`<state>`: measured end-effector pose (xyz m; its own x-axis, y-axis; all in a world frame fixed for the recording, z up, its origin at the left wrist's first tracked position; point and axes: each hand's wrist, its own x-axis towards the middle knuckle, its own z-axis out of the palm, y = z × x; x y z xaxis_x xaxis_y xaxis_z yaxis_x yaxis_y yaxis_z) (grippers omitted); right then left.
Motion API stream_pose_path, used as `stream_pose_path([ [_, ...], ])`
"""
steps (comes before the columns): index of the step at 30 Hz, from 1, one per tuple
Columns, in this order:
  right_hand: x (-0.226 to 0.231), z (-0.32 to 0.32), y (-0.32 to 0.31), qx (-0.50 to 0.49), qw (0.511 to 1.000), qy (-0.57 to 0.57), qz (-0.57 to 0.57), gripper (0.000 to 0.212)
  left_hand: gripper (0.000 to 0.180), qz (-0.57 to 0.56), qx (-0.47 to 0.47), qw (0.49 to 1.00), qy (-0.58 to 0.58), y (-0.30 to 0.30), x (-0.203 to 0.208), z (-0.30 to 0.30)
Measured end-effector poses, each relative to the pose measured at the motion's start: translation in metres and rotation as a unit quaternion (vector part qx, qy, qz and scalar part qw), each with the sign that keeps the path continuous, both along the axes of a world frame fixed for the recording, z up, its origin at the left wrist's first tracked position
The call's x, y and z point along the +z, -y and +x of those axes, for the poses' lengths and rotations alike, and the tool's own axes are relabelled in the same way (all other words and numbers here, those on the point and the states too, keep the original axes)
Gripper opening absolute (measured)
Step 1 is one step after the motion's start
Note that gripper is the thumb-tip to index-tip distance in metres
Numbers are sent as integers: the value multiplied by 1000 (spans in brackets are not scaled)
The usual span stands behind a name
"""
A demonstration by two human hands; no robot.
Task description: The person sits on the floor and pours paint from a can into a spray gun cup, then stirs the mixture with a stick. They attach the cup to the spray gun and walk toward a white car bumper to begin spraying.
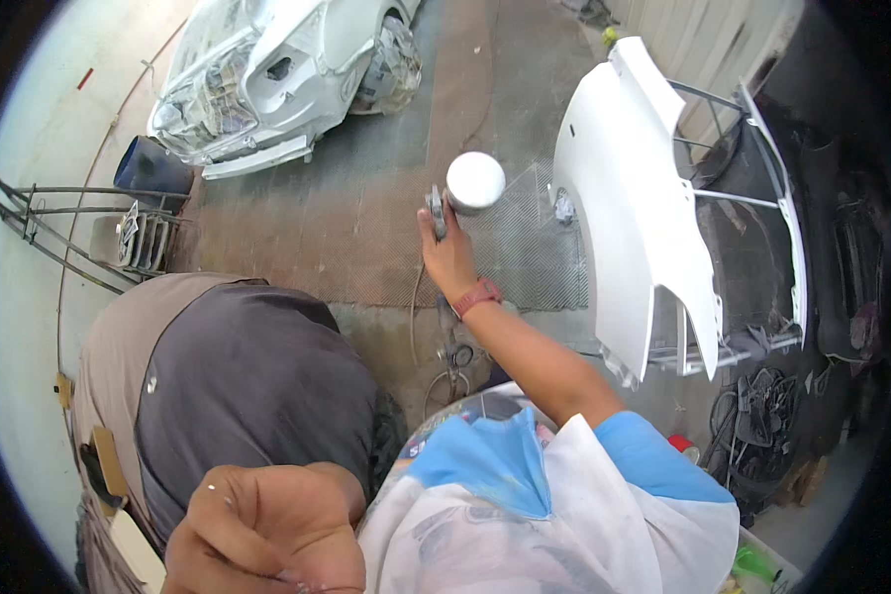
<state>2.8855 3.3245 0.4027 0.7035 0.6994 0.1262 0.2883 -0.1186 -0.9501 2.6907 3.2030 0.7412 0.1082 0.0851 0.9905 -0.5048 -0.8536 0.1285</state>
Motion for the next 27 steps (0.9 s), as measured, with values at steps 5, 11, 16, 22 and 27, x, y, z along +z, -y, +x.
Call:
stream_pose_path([
  [5,2,74,-99,-5,996,-49,80,95,30,-31,53,998,-13,-94,9,78],
  [11,11,173,-218,-76,989,-119,53,104,12,-218,-60,972,-60,-220,-45,118],
  [16,23,229,-269,-81,977,-187,56,93,24,-455,158,770,-419,-415,-218,219],
  [22,43,272,-371,-148,966,-202,59,86,44,-629,-187,545,-521,-563,-340,312],
  [27,52,313,-460,-217,952,-194,98,88,36,-639,-322,449,-536,-662,-354,371],
])
